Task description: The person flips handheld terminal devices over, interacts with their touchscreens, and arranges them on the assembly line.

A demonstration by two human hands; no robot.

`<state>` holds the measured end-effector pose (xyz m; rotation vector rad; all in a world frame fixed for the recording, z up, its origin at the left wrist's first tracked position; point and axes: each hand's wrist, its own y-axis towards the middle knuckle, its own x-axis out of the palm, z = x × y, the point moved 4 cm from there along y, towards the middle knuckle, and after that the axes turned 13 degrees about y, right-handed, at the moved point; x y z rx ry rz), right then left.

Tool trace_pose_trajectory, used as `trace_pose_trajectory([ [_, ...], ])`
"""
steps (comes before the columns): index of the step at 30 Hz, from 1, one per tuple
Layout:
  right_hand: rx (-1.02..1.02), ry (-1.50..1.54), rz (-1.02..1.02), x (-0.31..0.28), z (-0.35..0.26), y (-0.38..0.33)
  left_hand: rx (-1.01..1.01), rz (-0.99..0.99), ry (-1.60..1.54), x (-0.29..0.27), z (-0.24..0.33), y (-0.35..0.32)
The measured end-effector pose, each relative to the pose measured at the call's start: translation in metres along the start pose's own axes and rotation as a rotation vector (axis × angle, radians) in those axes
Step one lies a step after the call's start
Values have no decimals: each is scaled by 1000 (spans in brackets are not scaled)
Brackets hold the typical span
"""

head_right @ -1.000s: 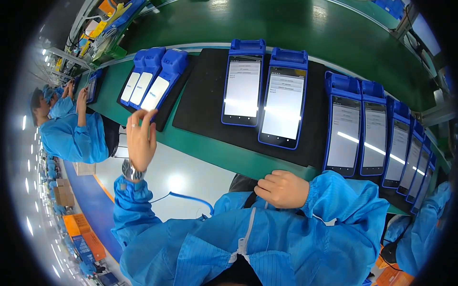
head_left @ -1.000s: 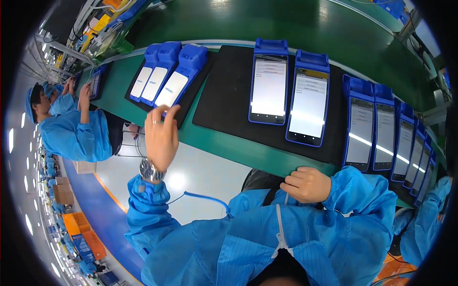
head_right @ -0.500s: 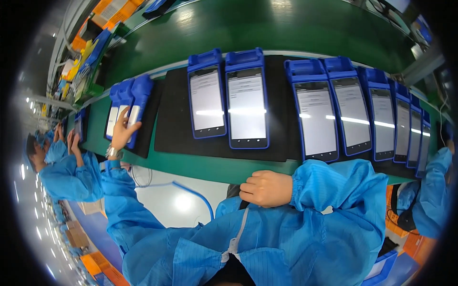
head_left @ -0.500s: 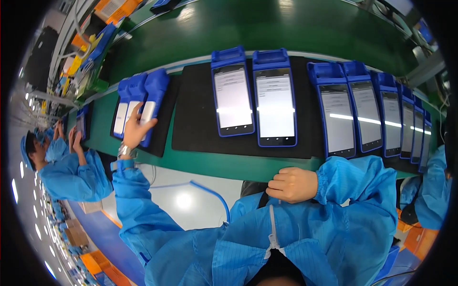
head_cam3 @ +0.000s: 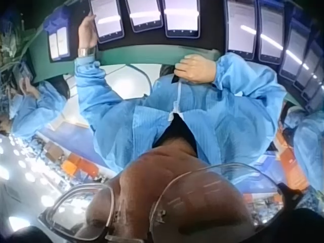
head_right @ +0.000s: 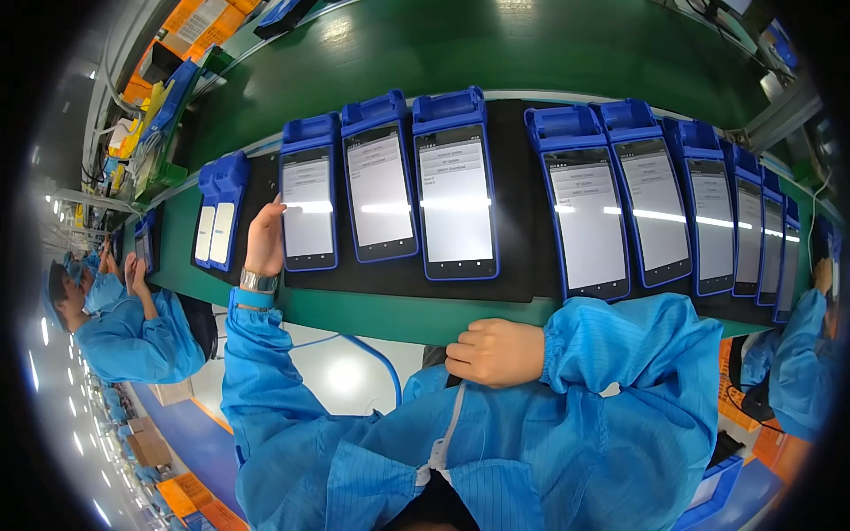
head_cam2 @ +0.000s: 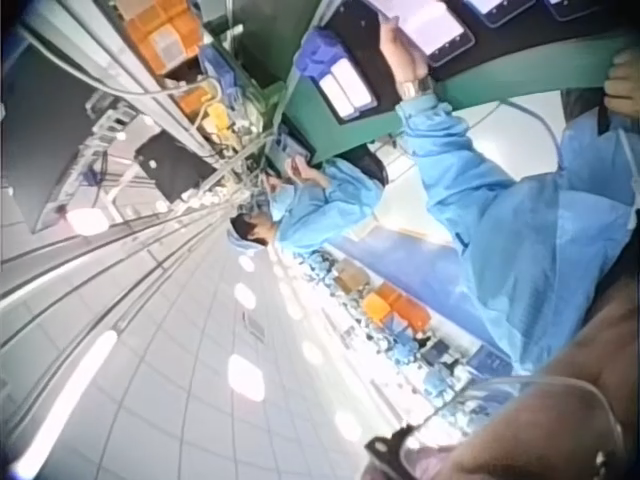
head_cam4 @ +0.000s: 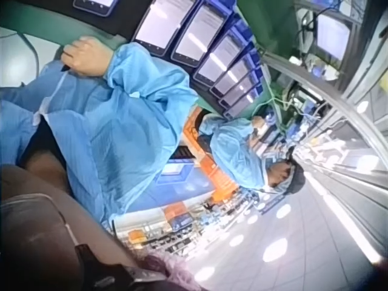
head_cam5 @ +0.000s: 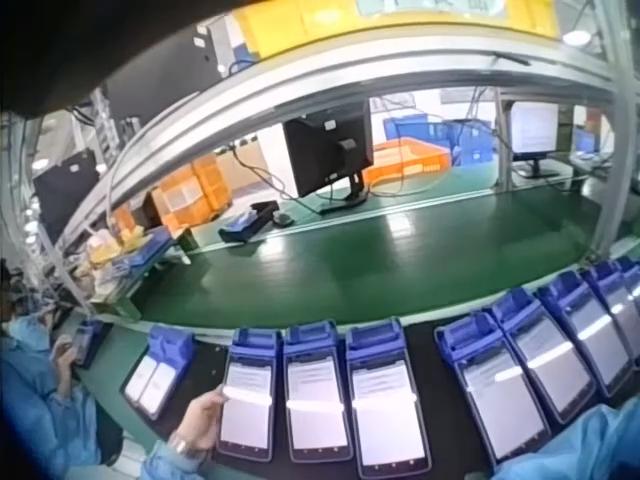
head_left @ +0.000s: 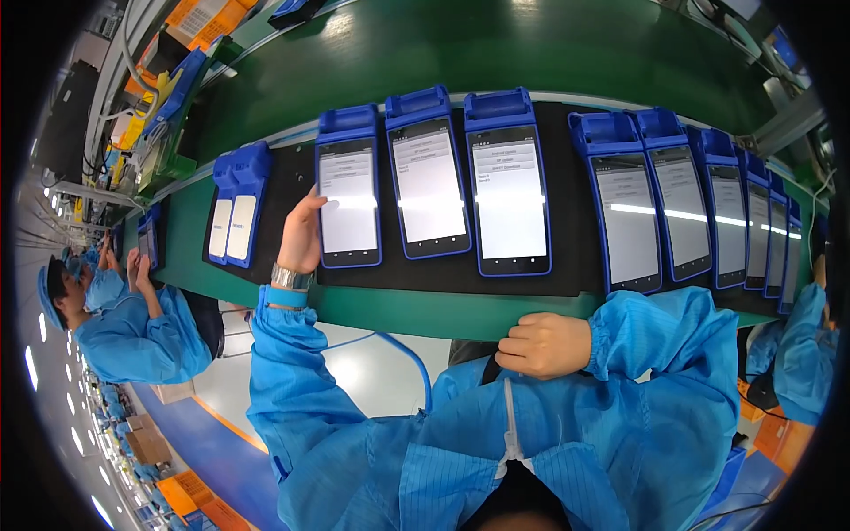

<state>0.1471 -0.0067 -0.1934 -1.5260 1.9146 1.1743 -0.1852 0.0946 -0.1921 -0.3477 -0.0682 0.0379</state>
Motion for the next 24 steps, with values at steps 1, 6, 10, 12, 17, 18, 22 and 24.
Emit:
trace_pose_trajectory([
  [1, -1, -4, 1, 0, 0, 0, 17, -20, 47, 7, 1, 1],
  [6, 8, 31, -4, 1, -1, 1, 45, 124, 105, 22, 1, 6],
  [10, -13, 36, 44, 3, 2, -1, 242, 175, 439, 13, 2, 5],
  [12, -62, -44, 80, 3, 1, -2, 178, 322, 873, -3, 3, -9],
  [17, -38, -31, 52, 5, 3, -3, 205, -15, 643, 1, -11, -31],
  [18, -56, -7, 28, 6, 3, -4, 250, -47, 640, 4, -13, -32],
  [22, -52, -56, 47, 6, 5, -1, 247, -42, 755, 4, -19, -37],
  [24, -16, 17, 22, 5, 6, 0, 298, -40, 836, 3, -18, -38],
])
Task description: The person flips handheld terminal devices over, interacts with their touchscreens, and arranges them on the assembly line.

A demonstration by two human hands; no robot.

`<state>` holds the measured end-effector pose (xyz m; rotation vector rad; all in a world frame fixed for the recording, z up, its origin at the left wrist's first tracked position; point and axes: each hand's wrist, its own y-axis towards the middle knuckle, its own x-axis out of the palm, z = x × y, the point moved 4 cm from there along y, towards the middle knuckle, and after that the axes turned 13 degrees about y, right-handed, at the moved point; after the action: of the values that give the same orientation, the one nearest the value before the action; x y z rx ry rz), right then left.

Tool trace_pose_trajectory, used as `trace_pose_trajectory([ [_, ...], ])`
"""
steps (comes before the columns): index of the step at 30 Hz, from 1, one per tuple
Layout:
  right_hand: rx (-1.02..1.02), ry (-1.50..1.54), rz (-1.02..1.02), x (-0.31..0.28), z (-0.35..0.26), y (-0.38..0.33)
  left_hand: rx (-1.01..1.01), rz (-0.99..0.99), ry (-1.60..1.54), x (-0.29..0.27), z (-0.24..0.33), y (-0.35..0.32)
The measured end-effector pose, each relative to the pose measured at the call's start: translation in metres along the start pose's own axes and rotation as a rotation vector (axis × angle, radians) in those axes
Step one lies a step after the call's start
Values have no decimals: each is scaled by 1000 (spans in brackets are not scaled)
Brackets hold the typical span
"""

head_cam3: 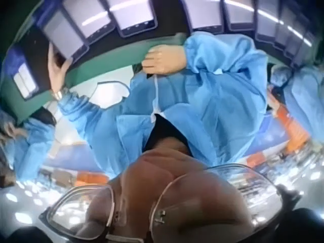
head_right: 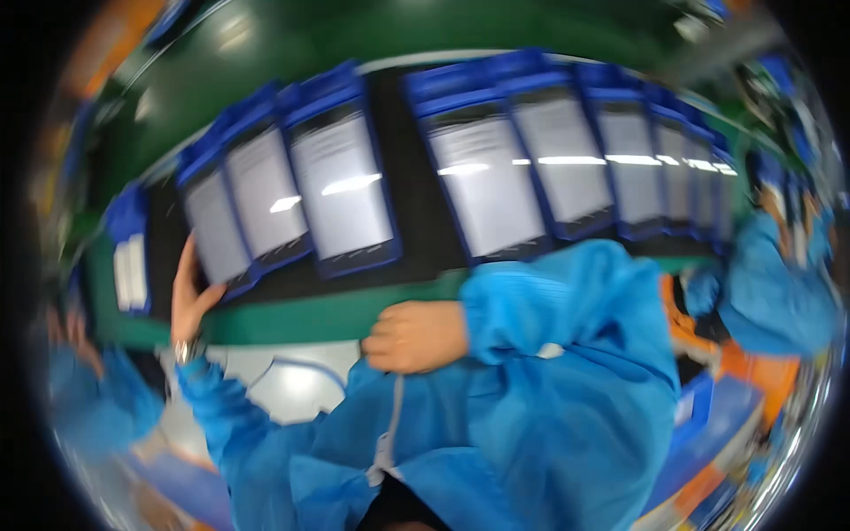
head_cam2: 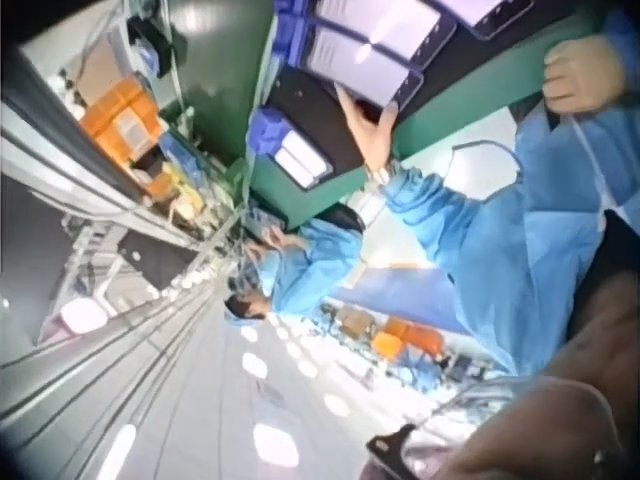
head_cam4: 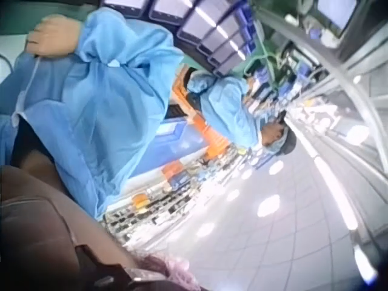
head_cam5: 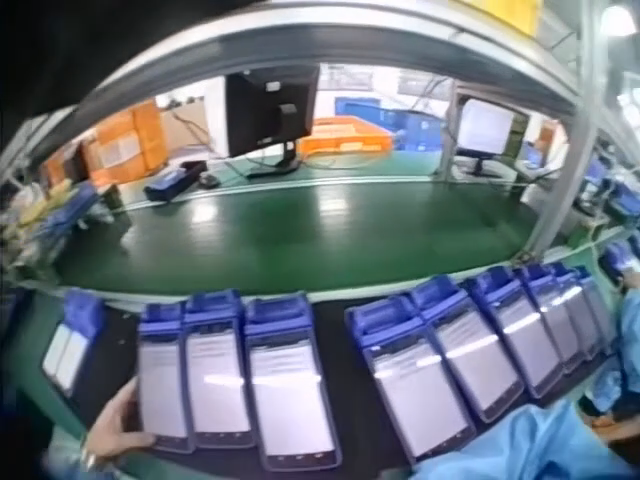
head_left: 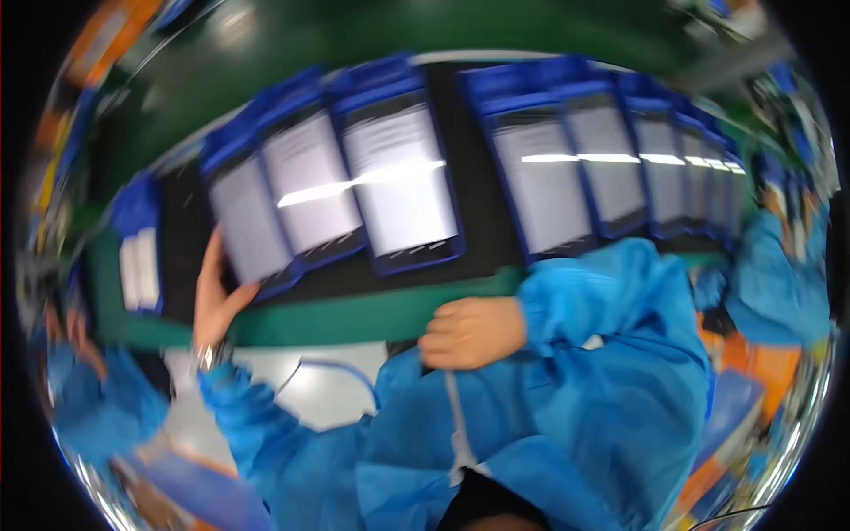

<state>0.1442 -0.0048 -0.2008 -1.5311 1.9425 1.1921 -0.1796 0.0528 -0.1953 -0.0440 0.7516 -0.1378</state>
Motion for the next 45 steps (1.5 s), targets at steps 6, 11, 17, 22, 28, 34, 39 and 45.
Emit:
trace_pose_trajectory([
  [6, 33, -30, -77, -6, -3, 3, -80, 29, -70, -4, 2, -6],
  [11, 57, -42, -105, -10, -6, 5, 6, 54, 44, 0, 10, -4],
  [17, 61, -37, -122, -8, -7, 2, -19, 115, -27, -1, 18, 6],
  [22, 39, -39, -71, -8, -6, 4, 213, 123, 285, 3, 45, 21],
  [28, 36, -46, -62, -12, -7, 6, 139, 408, 263, -25, 28, 10],
  [34, 42, -48, -50, -10, -7, 4, -177, 552, 1025, -131, -62, 6],
  [39, 39, -46, -49, -9, -6, 3, -357, 355, 1070, -162, -106, 9],
  [45, 44, -36, -81, -9, -7, 4, -455, 308, 1029, -151, -95, 10],
])
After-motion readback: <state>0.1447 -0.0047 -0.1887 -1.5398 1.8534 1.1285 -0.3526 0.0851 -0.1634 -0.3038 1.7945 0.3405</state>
